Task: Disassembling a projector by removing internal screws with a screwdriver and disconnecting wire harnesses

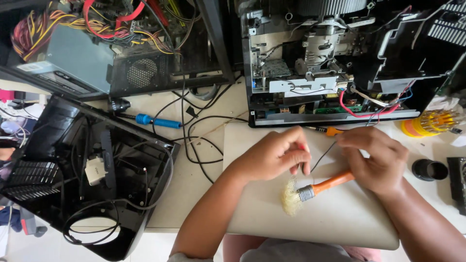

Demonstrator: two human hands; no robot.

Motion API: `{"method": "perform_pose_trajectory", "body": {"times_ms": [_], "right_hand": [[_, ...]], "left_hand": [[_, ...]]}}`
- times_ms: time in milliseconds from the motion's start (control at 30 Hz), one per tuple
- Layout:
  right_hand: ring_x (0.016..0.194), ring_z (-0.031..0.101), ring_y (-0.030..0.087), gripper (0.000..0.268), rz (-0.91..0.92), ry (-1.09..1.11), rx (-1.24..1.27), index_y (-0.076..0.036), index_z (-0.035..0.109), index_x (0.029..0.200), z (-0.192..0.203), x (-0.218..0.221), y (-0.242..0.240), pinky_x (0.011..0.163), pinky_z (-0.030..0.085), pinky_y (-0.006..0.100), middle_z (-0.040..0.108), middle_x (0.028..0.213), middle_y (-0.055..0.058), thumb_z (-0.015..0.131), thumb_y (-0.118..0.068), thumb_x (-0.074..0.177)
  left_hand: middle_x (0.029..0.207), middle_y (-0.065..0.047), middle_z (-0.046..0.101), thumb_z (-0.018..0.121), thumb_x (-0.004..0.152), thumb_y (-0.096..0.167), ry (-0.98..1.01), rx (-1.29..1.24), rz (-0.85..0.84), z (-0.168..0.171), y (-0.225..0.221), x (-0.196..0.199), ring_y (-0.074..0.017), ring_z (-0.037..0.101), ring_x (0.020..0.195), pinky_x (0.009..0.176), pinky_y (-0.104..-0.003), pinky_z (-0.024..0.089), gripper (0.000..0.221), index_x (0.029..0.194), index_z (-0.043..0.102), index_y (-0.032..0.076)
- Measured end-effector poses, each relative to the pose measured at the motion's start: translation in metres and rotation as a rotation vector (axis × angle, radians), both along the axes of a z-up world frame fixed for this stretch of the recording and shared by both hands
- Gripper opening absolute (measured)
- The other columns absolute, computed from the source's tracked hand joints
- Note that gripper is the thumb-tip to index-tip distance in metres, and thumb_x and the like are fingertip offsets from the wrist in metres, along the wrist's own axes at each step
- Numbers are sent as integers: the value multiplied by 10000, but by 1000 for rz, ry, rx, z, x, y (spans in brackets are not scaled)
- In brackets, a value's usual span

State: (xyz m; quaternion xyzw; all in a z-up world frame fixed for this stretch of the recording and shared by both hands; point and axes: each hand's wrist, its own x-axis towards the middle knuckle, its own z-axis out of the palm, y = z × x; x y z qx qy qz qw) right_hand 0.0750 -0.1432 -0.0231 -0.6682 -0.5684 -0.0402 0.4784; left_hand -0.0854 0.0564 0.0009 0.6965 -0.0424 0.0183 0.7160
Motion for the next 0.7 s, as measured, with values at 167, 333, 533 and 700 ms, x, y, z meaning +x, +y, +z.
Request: {"method": "perform_pose_trajectory", "body": {"times_ms": [167, 333, 533, 700], "right_hand": [[790, 681, 253, 123, -118, 70, 50, 38, 683, 1003, -6, 9, -3, 804, 525, 336, 708, 984, 197, 636, 136, 1061], [740, 683, 254, 168, -75, 41, 69, 35, 667, 996, 5, -1, 1, 728, 553, 332, 713, 1025, 244, 611, 181, 1058], [744, 673, 267, 150, -137, 132, 52, 82, 639, 1025, -2, 2, 0, 767, 554, 344, 685, 1048, 279, 600, 194, 1118], [843, 719, 250, 153, -158, 270, 14, 184, 649, 1153, 0, -6, -1, 770, 582, 275, 715, 1083, 274, 729, 142, 1029]], "left_hand": [[995, -215, 737, 646, 1018, 147, -194, -335, 421, -34, 12, 3, -265, 708, 894, 731, -323, 597, 94, 1010, 560, 111], [1025, -173, 759, 716, 971, 103, -250, -334, 766, -40, 17, 3, -257, 749, 995, 797, -335, 660, 92, 1049, 712, 53], [1030, -118, 756, 716, 976, 40, -439, 38, 842, -20, 12, 2, -215, 756, 965, 866, -296, 650, 79, 1042, 728, 82], [853, -85, 686, 730, 924, 32, -455, 163, 954, -15, 14, 3, -179, 661, 790, 748, -298, 538, 164, 843, 597, 80]]}}
